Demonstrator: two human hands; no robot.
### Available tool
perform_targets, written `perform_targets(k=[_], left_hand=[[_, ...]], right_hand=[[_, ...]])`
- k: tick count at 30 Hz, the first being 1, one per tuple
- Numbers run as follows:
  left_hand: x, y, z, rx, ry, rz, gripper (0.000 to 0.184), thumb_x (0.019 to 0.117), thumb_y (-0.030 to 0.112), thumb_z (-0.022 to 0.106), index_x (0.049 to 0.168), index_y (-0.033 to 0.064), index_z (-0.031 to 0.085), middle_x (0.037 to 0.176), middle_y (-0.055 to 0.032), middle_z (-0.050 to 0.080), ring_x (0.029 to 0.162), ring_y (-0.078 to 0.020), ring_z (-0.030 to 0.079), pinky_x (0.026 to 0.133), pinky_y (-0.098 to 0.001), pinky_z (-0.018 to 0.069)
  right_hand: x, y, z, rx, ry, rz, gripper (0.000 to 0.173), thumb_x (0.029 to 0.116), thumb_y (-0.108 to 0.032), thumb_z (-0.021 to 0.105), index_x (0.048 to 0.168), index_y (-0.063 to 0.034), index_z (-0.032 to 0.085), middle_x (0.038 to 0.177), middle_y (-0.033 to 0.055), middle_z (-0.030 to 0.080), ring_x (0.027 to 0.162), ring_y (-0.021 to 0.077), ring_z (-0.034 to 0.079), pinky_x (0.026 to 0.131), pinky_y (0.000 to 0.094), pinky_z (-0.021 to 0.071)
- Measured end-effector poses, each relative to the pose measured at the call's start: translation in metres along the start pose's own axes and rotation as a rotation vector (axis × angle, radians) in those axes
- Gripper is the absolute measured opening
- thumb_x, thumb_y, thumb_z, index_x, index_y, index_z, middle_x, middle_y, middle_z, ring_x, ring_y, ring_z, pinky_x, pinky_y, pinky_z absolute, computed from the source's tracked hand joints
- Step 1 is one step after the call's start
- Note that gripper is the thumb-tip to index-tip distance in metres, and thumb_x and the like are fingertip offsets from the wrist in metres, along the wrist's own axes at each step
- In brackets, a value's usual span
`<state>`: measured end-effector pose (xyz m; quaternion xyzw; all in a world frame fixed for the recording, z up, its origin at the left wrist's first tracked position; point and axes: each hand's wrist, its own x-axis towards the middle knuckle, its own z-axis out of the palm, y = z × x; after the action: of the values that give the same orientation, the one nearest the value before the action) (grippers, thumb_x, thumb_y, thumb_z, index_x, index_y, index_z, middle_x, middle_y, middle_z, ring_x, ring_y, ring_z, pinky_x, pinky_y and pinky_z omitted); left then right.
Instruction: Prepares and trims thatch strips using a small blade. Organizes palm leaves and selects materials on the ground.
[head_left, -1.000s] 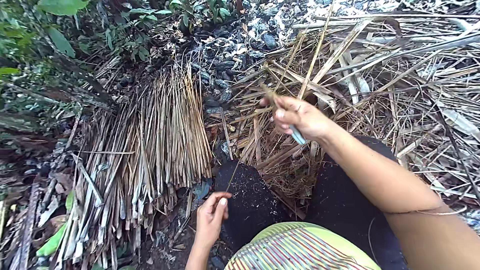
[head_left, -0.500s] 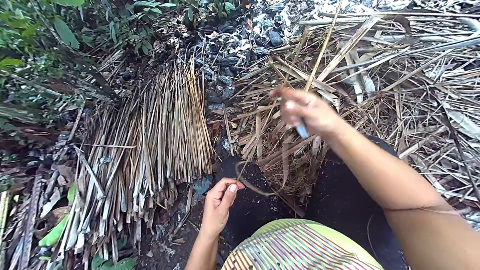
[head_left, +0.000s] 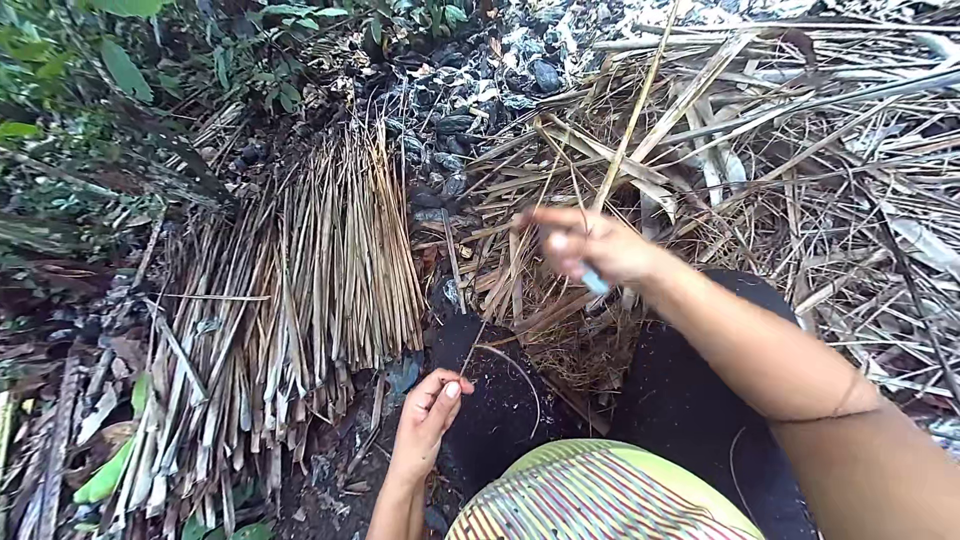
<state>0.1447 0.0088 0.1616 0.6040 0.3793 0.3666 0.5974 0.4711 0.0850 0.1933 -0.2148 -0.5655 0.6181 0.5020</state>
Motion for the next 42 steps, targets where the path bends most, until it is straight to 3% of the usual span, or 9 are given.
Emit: perform_targets(k=[2, 5, 10, 13, 15, 20, 25, 35, 42], left_hand=[[-0.004, -0.005, -0.003, 0.052, -0.005, 0.020, 0.020, 0.1034, 0.035, 0.058, 0.103, 0.0221, 0.073, 0.064, 0.0188, 0.054, 0.053, 0.0107, 0.046, 0.049, -0.0069, 0.0384], [0.008, 0.004, 0.008, 0.148, -0.012, 0.131, 0.023, 0.1062, 0.032, 0.053, 0.107, 0.0187, 0.072, 0.073, 0.0177, 0.062, 0.061, 0.0095, 0.054, 0.055, -0.0083, 0.0454], [0.038, 0.023, 0.033, 0.156, 0.021, 0.288, 0.019, 0.1058, 0.018, 0.052, 0.104, 0.0121, 0.070, 0.071, 0.0182, 0.059, 0.060, 0.0106, 0.051, 0.055, -0.0077, 0.0430], [0.036, 0.023, 0.035, 0.145, -0.002, 0.315, 0.019, 0.1068, 0.024, 0.053, 0.103, 0.0164, 0.070, 0.074, 0.0190, 0.059, 0.060, 0.0130, 0.047, 0.054, -0.0058, 0.0390], [0.029, 0.020, 0.031, 0.127, -0.026, 0.293, 0.021, 0.1066, 0.030, 0.053, 0.103, 0.0190, 0.071, 0.076, 0.0190, 0.061, 0.060, 0.0139, 0.046, 0.054, -0.0050, 0.0381], [0.011, 0.011, 0.012, 0.122, -0.037, 0.188, 0.020, 0.1050, 0.035, 0.055, 0.102, 0.0235, 0.072, 0.072, 0.0200, 0.059, 0.057, 0.0140, 0.044, 0.052, -0.0047, 0.0366], [-0.009, 0.008, -0.012, 0.142, -0.042, 0.089, 0.019, 0.1032, 0.039, 0.057, 0.103, 0.0288, 0.073, 0.064, 0.0206, 0.053, 0.052, 0.0134, 0.042, 0.049, -0.0049, 0.0345], [-0.035, -0.006, -0.056, 0.100, -0.090, -0.045, 0.016, 0.1016, 0.040, 0.060, 0.103, 0.0327, 0.074, 0.065, 0.0214, 0.057, 0.052, 0.0136, 0.044, 0.049, -0.0052, 0.0365], [-0.050, -0.011, -0.086, 0.021, -0.190, -0.149, 0.017, 0.1022, 0.038, 0.059, 0.101, 0.0308, 0.074, 0.063, 0.0201, 0.056, 0.052, 0.0121, 0.045, 0.050, -0.0065, 0.0375]], right_hand=[[0.003, -0.005, -0.018, 0.061, 0.038, -0.128, 0.038, 0.1004, -0.022, 0.058, 0.137, -0.0114, 0.056, 0.070, -0.0171, 0.056, 0.055, -0.0049, 0.050, 0.051, 0.0135, 0.0439], [-0.002, 0.005, 0.001, -0.002, -0.031, -0.079, 0.040, 0.0998, -0.026, 0.060, 0.137, -0.0121, 0.056, 0.076, -0.0161, 0.059, 0.056, -0.0066, 0.049, 0.051, 0.0123, 0.0427], [-0.012, 0.029, 0.042, -0.063, -0.260, 0.064, 0.040, 0.1009, -0.023, 0.058, 0.135, -0.0023, 0.058, 0.079, -0.0127, 0.060, 0.058, -0.0111, 0.044, 0.053, 0.0081, 0.0374], [-0.013, 0.020, 0.035, -0.030, -0.224, -0.018, 0.040, 0.1015, -0.030, 0.059, 0.134, -0.0076, 0.060, 0.081, -0.0145, 0.061, 0.059, -0.0118, 0.045, 0.052, 0.0074, 0.0371], [-0.012, 0.009, 0.022, -0.023, -0.170, -0.104, 0.041, 0.1020, -0.031, 0.060, 0.137, -0.0111, 0.059, 0.097, -0.0129, 0.068, 0.061, -0.0108, 0.048, 0.053, 0.0085, 0.0396], [-0.004, -0.017, -0.012, -0.058, -0.003, -0.293, 0.034, 0.1017, -0.028, 0.057, 0.134, -0.0160, 0.056, 0.071, -0.0206, 0.056, 0.058, -0.0076, 0.049, 0.052, 0.0128, 0.0418], [-0.003, -0.023, -0.025, -0.001, 0.010, -0.301, 0.033, 0.1005, -0.024, 0.060, 0.131, -0.0131, 0.057, 0.070, -0.0190, 0.055, 0.055, -0.0066, 0.049, 0.051, 0.0131, 0.0421], [-0.006, -0.039, -0.048, -0.013, 0.114, -0.362, 0.031, 0.1010, -0.016, 0.055, 0.131, -0.0115, 0.054, 0.066, -0.0179, 0.054, 0.055, -0.0044, 0.051, 0.052, 0.0149, 0.0447], [-0.007, -0.048, -0.057, 0.010, 0.126, -0.366, 0.030, 0.1012, -0.015, 0.055, 0.131, -0.0099, 0.056, 0.068, -0.0158, 0.056, 0.054, -0.0037, 0.051, 0.051, 0.0144, 0.0450]])
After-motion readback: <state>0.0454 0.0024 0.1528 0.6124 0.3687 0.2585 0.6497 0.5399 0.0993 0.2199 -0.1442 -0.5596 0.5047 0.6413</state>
